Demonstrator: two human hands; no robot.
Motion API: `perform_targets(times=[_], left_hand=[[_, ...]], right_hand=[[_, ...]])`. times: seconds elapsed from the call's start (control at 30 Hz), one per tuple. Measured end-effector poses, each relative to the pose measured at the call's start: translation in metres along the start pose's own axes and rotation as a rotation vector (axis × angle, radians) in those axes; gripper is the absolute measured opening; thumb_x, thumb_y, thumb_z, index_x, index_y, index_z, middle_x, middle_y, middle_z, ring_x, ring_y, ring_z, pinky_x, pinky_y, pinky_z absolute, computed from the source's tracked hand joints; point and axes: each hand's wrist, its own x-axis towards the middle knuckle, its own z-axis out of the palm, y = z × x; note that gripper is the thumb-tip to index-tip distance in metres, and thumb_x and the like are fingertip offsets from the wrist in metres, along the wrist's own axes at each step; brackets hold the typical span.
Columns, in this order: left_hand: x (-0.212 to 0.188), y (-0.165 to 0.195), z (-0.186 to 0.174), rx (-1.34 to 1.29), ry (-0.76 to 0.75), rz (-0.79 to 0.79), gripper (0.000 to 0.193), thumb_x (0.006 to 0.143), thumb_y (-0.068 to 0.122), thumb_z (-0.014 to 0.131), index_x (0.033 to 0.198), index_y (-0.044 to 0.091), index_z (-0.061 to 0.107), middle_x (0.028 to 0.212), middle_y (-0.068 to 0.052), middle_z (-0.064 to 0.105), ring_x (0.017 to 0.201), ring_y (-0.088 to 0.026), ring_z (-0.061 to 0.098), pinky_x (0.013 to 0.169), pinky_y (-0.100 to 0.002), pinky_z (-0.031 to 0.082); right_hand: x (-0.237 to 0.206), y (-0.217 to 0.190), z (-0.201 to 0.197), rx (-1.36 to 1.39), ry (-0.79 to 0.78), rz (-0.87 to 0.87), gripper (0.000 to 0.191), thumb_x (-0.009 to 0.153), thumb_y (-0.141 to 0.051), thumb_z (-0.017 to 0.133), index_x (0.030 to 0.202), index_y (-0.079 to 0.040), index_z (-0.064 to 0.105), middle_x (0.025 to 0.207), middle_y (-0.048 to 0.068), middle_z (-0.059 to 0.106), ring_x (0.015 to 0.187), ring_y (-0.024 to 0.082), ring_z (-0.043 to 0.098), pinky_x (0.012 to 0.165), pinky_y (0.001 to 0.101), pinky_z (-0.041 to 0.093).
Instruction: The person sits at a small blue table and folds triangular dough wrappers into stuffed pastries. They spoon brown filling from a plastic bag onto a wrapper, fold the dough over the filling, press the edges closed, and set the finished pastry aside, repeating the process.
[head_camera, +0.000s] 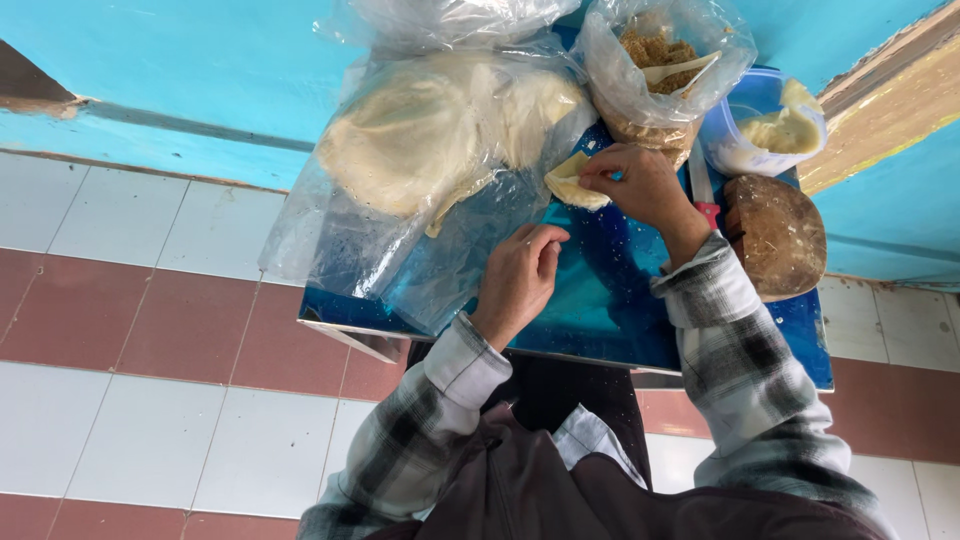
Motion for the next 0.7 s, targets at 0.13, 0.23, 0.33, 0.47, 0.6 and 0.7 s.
perform_targets(times=[0.13, 0.23, 0.33, 0.47, 0.6, 0.7], left_hand=[[0.004, 0.000, 0.011, 0.183, -0.057, 0.091, 0.019, 0.095, 0.004, 0.063, 0.113, 0.006, 0.068, 0.105, -0.011, 0.067, 0.089, -0.031, 0.070, 0.075, -0.040, 0.057], [0.015, -0.001, 0.020, 0.417, -0.063, 0.198, 0.026, 0.092, 0.006, 0.063, 0.118, 0.004, 0.066, 0.112, -0.012, 0.064, 0.102, -0.032, 0.066, 0.083, -0.042, 0.055], [0.026, -0.006, 0.024, 0.684, 0.004, 0.179, 0.034, 0.090, 0.010, 0.065, 0.123, 0.004, 0.064, 0.118, -0.011, 0.062, 0.110, -0.030, 0.061, 0.086, -0.044, 0.050], [0.023, -0.011, 0.024, 0.773, -0.032, 0.150, 0.042, 0.091, 0.013, 0.065, 0.133, 0.009, 0.062, 0.120, -0.012, 0.057, 0.112, -0.030, 0.055, 0.084, -0.045, 0.047], [0.025, -0.013, 0.029, 0.803, -0.033, 0.161, 0.046, 0.090, 0.013, 0.065, 0.136, 0.014, 0.062, 0.116, -0.012, 0.052, 0.111, -0.032, 0.052, 0.077, -0.047, 0.045], [0.030, -0.016, 0.031, 0.847, -0.083, 0.101, 0.044, 0.088, 0.013, 0.066, 0.132, 0.012, 0.062, 0.119, -0.012, 0.053, 0.115, -0.031, 0.053, 0.080, -0.047, 0.046]], right_hand=[[0.005, 0.010, 0.001, -0.064, -0.028, -0.004, 0.018, 0.092, -0.023, 0.078, 0.105, -0.011, 0.080, 0.098, 0.008, 0.076, 0.089, 0.025, 0.072, 0.079, 0.0361, 0.054], [0.007, 0.008, -0.001, -0.067, -0.048, -0.151, 0.014, 0.093, -0.021, 0.077, 0.103, -0.012, 0.081, 0.102, 0.006, 0.077, 0.093, 0.026, 0.072, 0.079, 0.0367, 0.054], [0.004, 0.002, 0.003, -0.004, -0.042, 0.002, 0.019, 0.085, -0.026, 0.082, 0.098, -0.011, 0.079, 0.096, 0.007, 0.074, 0.085, 0.020, 0.074, 0.075, 0.0348, 0.056], [-0.001, -0.002, 0.009, -0.025, 0.073, 0.019, 0.020, 0.085, -0.026, 0.084, 0.097, -0.011, 0.080, 0.095, 0.006, 0.075, 0.084, 0.020, 0.073, 0.073, 0.0349, 0.056], [0.006, 0.005, 0.008, 0.054, 0.012, 0.130, 0.020, 0.088, -0.025, 0.081, 0.101, -0.010, 0.078, 0.088, 0.007, 0.074, 0.079, 0.016, 0.070, 0.071, 0.0321, 0.054], [0.014, 0.011, 0.008, 0.147, -0.007, 0.209, 0.019, 0.092, -0.023, 0.078, 0.101, -0.007, 0.076, 0.083, 0.006, 0.071, 0.075, 0.011, 0.065, 0.068, 0.0303, 0.052]])
